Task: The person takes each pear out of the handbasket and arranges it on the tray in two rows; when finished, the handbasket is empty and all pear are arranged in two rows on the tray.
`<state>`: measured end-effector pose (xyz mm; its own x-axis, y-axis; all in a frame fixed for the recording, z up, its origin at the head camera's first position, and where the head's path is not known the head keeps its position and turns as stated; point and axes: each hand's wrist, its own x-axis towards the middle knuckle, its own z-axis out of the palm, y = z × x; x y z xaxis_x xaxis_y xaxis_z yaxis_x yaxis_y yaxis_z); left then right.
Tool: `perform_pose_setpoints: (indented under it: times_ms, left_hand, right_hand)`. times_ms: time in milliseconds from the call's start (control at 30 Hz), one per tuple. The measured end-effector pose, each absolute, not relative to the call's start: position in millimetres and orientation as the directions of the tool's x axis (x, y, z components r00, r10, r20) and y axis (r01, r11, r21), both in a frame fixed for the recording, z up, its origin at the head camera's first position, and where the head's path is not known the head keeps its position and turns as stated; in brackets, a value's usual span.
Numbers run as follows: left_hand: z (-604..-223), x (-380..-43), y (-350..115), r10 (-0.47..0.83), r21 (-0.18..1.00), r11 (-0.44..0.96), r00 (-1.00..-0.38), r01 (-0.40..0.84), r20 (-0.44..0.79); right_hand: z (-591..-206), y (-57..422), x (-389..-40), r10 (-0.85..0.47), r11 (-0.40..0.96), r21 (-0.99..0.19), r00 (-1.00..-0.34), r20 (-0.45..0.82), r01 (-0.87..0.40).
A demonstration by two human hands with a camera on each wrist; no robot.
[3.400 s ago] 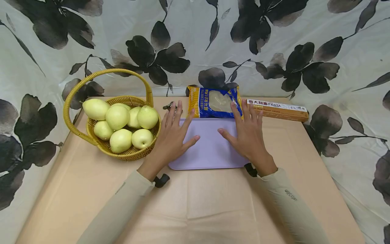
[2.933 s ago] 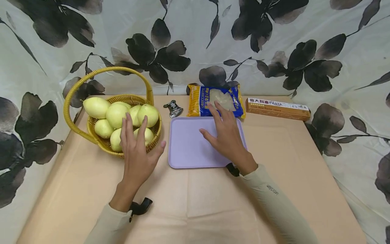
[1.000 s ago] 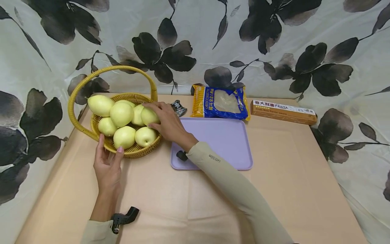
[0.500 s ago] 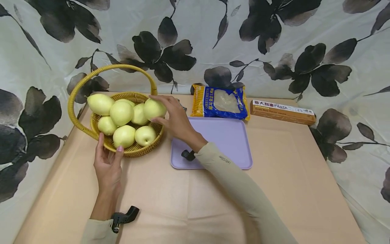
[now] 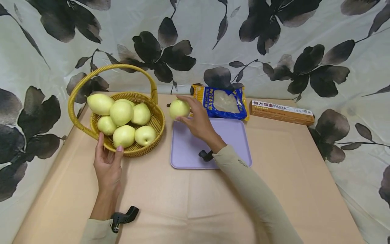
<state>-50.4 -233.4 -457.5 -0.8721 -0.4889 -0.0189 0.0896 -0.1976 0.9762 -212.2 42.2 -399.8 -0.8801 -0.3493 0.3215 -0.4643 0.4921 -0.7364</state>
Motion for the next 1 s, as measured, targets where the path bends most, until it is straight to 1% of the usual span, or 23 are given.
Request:
perform_pose_setpoints:
  times_ms: [167, 433, 533, 700, 1000]
  left_hand:
    - [-456, -49, -233, -0.497, 0.974, -0.208, -0.868, 0.092, -0.024]
    - [-456, -48, -233, -0.483, 0.977, -0.198, -0.875, 0.083, -0.024]
    - [-457, -49, -233, -0.479, 0.977, -0.195, -0.877, 0.088, -0.017]
    - [-458, -49, -233, -0.475, 0.976, -0.192, -0.880, 0.100, -0.003]
    - [-458, -49, -233, -0.472, 0.977, -0.191, -0.882, 0.099, -0.002]
  right_hand:
    - [-411, 49, -214, -0.360, 0.562, -0.728, -0.908, 0.212, -0.393]
    - [-429, 49, -216, -0.400, 0.542, -0.778, -0.912, 0.095, -0.318]
    - [-432, 47, -216, -0.388, 0.527, -0.800, -0.919, 0.075, -0.288]
    - [-435, 47, -216, -0.323, 0.526, -0.818, -0.945, 0.062, -0.234]
    - [-437, 50, -213, -0.262, 0.552, -0.806, -0.962, 0.075, -0.214]
